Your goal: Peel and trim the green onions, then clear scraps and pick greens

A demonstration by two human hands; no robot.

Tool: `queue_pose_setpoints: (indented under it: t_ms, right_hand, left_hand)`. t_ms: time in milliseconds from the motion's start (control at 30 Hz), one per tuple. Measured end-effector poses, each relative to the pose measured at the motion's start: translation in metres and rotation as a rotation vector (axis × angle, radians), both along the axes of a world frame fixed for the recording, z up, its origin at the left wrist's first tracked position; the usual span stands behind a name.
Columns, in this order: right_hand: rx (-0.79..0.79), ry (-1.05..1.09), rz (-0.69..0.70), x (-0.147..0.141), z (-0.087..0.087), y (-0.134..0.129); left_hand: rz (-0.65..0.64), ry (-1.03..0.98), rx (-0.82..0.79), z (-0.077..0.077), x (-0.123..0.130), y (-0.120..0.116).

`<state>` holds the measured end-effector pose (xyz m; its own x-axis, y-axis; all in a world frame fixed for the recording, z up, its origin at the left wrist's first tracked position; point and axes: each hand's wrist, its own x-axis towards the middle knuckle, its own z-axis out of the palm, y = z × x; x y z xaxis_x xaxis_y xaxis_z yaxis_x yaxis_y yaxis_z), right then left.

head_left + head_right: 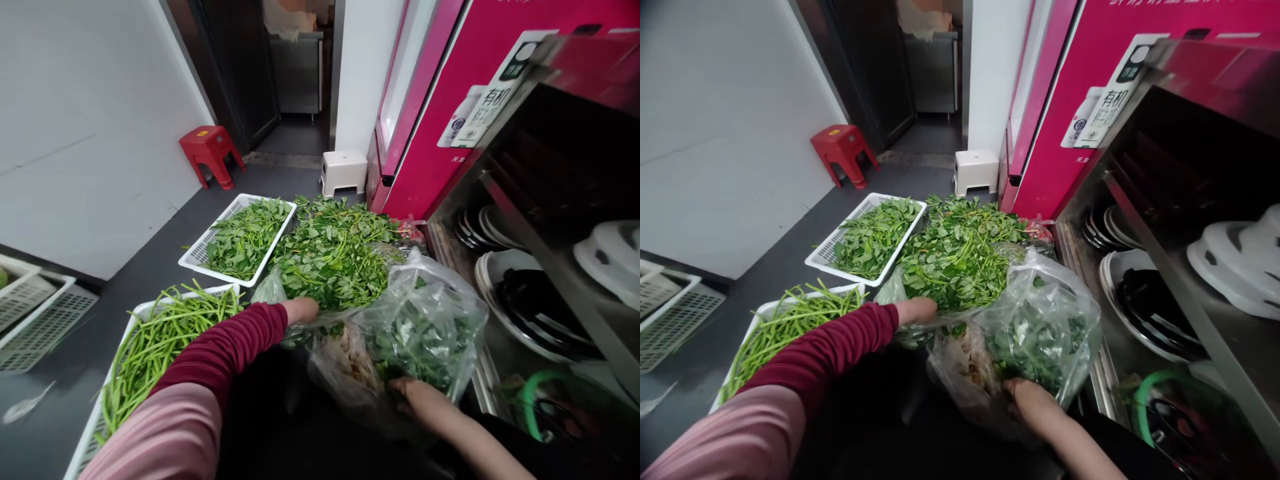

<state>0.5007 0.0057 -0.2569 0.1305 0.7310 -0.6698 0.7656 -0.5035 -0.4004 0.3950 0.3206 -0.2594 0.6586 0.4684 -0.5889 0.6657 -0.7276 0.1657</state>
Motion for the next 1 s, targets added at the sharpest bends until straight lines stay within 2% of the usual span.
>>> queue_pose_setpoints:
  t_ms: [167, 233, 300, 367, 433, 500, 600, 733, 833, 1000]
  right_hand:
    - [0.030, 0.084, 0.010, 0.002, 0.002, 0.013]
    - [0.012, 0.066, -0.021, 0.005, -0.001, 0.014]
    - [-0.031, 0.047, -0.036, 0.007, -0.005, 0.014]
    - [-0.062, 0.059, -0.026, 0.008, -0.007, 0.012]
    - [-0.063, 0.081, -0.013, 0.007, -0.005, 0.012]
    - [-0.047, 0.087, -0.015, 0.007, 0.001, 0.014]
    - [-0.030, 0.083, -0.026, 0.007, 0.010, 0.015]
    - [0.017, 0.117, -0.027, 0.004, 0.011, 0.014]
    - [0.044, 0.133, -0.014, -0.001, 0.006, 0.014]
    - [0.032, 0.108, -0.003, -0.005, -0.001, 0.013]
  left_hand:
    - [0.040, -0.034, 0.173, -0.008, 0.070, 0.076]
    - [0.060, 0.005, 0.182, -0.021, 0.089, 0.096]
    - [0.074, 0.063, 0.163, -0.036, 0.100, 0.105]
    - [0.075, 0.102, 0.144, -0.050, 0.106, 0.106]
    - [0.070, 0.111, 0.142, -0.056, 0.107, 0.105]
    - [0.072, 0.092, 0.165, -0.055, 0.102, 0.106]
    - [0.085, 0.037, 0.209, -0.043, 0.088, 0.110]
    - [0.058, -0.008, 0.172, -0.030, 0.071, 0.107]
    - [0.094, -0.028, 0.183, -0.031, 0.074, 0.096]
    - [0.193, -0.050, 0.284, -0.044, 0.095, 0.079]
